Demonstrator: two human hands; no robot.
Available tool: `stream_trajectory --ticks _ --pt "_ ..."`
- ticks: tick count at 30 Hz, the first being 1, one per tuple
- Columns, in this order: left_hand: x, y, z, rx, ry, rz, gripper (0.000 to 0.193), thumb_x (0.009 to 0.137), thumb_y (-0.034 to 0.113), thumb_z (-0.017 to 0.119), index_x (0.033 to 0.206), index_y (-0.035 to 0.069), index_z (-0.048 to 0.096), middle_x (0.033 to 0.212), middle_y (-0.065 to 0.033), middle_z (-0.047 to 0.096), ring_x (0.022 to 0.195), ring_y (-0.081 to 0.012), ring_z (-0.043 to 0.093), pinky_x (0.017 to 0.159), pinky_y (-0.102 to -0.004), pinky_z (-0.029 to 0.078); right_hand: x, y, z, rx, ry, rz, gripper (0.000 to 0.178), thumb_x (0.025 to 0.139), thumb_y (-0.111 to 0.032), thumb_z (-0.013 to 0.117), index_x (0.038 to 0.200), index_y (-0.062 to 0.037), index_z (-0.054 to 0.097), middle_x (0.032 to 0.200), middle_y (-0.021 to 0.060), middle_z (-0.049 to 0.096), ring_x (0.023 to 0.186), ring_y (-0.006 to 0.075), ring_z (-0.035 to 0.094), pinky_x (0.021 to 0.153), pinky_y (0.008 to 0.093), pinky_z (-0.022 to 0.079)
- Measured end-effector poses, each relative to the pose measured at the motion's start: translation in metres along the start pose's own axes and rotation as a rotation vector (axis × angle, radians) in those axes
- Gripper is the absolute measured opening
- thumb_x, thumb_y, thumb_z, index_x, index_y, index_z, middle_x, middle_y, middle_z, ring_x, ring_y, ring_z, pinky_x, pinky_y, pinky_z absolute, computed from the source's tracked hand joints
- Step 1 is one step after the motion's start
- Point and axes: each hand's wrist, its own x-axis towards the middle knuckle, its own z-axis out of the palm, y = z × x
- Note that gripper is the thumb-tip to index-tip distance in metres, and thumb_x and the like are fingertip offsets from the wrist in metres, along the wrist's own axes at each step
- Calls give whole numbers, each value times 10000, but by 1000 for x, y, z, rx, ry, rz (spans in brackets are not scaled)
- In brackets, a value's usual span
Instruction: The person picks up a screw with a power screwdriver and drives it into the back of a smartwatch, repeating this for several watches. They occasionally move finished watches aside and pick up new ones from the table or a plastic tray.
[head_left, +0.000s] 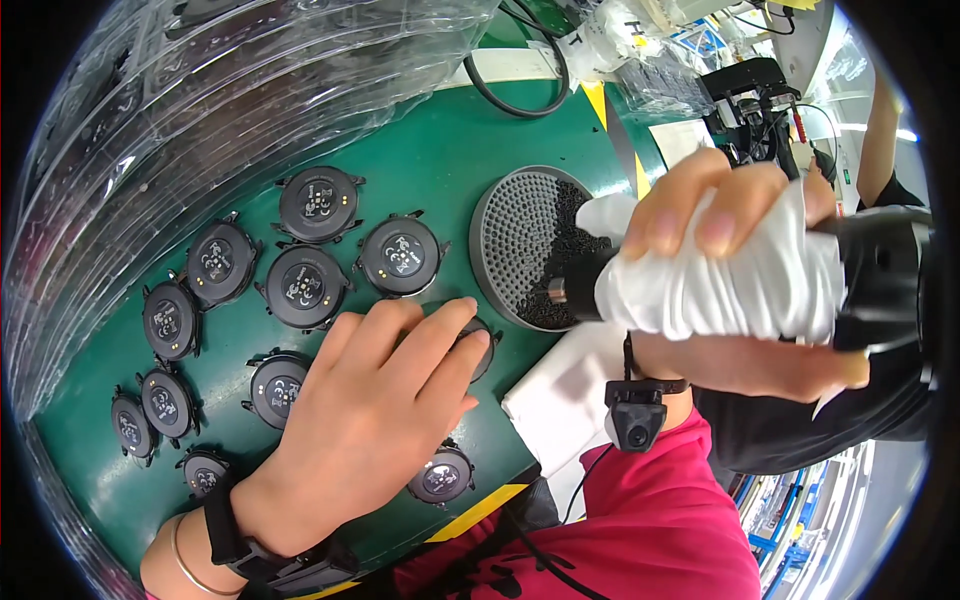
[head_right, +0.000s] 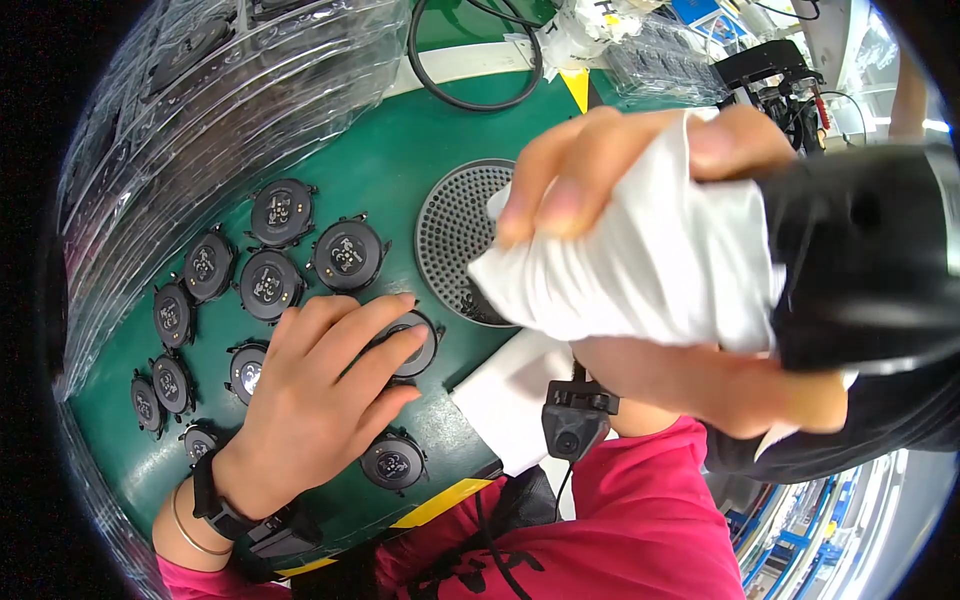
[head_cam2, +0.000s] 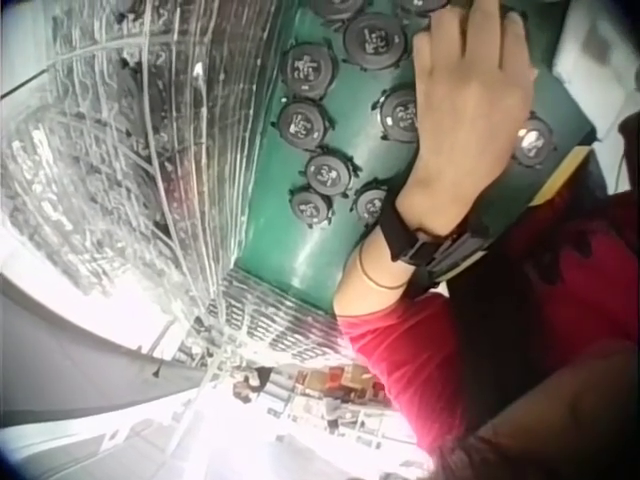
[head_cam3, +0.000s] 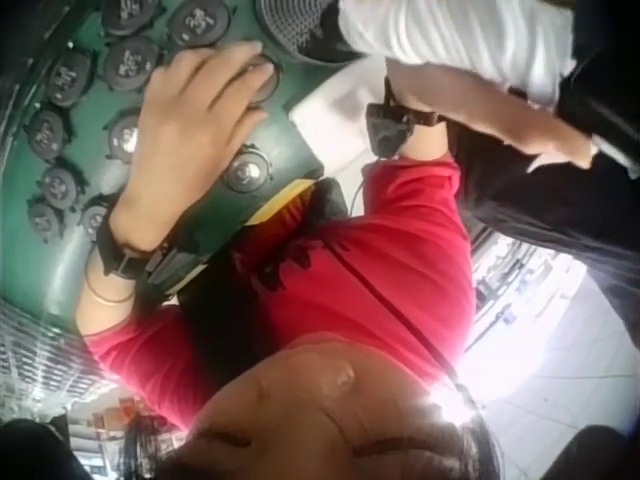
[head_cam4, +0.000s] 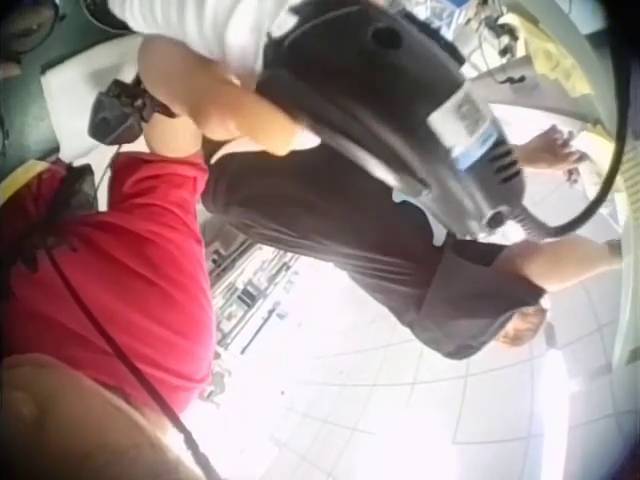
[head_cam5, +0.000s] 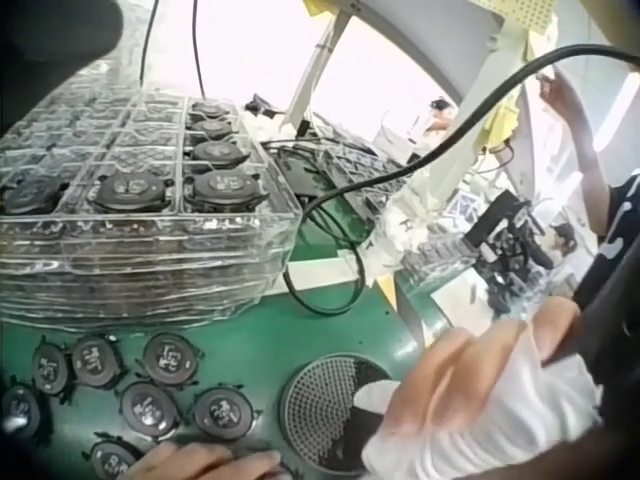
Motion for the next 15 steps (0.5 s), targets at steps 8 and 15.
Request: stream_trajectory --ticks 8,15 --pt "1 -1 0 0 -10 23 507 680 139 793 1147 -15 672 1291 -78 601 1001 -244 560 803 -362 448 1 9 4 -37 72 8 938 809 -854 452 1191 3 477 878 168 581 628 284 589 474 376 516" --pt "1 -1 0 -11 -13 27 514 683 131 785 1158 -25 668 1294 -85 604 984 -248 561 795 -362 445 0 10 -8 -109 -5 -59 935 804 -860 463 1181 -5 486 877 169 583 637 282 597 465 361 513"
